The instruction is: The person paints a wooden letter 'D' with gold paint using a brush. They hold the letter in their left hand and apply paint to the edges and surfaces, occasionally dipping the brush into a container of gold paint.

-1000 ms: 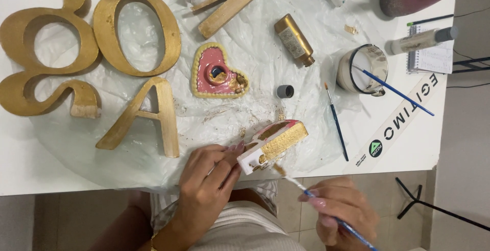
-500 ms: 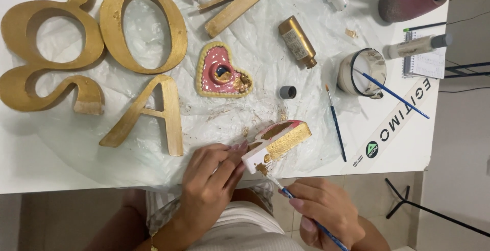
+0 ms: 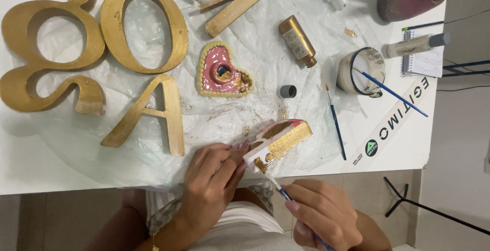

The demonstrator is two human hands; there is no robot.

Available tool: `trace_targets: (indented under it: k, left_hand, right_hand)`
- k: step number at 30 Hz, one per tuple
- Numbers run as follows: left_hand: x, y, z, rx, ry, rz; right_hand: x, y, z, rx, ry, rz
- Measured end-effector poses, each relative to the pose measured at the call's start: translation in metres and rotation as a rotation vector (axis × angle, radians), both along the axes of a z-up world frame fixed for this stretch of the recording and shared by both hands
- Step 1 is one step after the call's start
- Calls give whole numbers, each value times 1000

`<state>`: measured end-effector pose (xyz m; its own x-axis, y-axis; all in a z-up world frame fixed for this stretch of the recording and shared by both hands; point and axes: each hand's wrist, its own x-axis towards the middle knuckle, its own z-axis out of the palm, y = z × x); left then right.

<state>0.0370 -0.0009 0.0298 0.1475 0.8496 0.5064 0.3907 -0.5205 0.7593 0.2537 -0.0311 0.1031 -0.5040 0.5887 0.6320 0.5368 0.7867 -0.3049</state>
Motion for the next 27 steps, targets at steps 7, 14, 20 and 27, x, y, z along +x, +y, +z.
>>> trace_targets:
  k: [7, 14, 20, 27]
  left_hand:
    - [1, -2, -5, 10, 18, 16]
    - [0, -2, -5, 9, 20, 8]
    - [1, -1, -3, 29, 25, 11]
    - [2, 1, -3, 50, 47, 33]
  right_hand:
    - [-14, 2, 0, 41, 42, -112]
    - [-12, -1, -3, 38, 35, -61]
    - [-2, 12, -8, 115, 3, 16]
    - [14, 13, -4, 0, -55, 82]
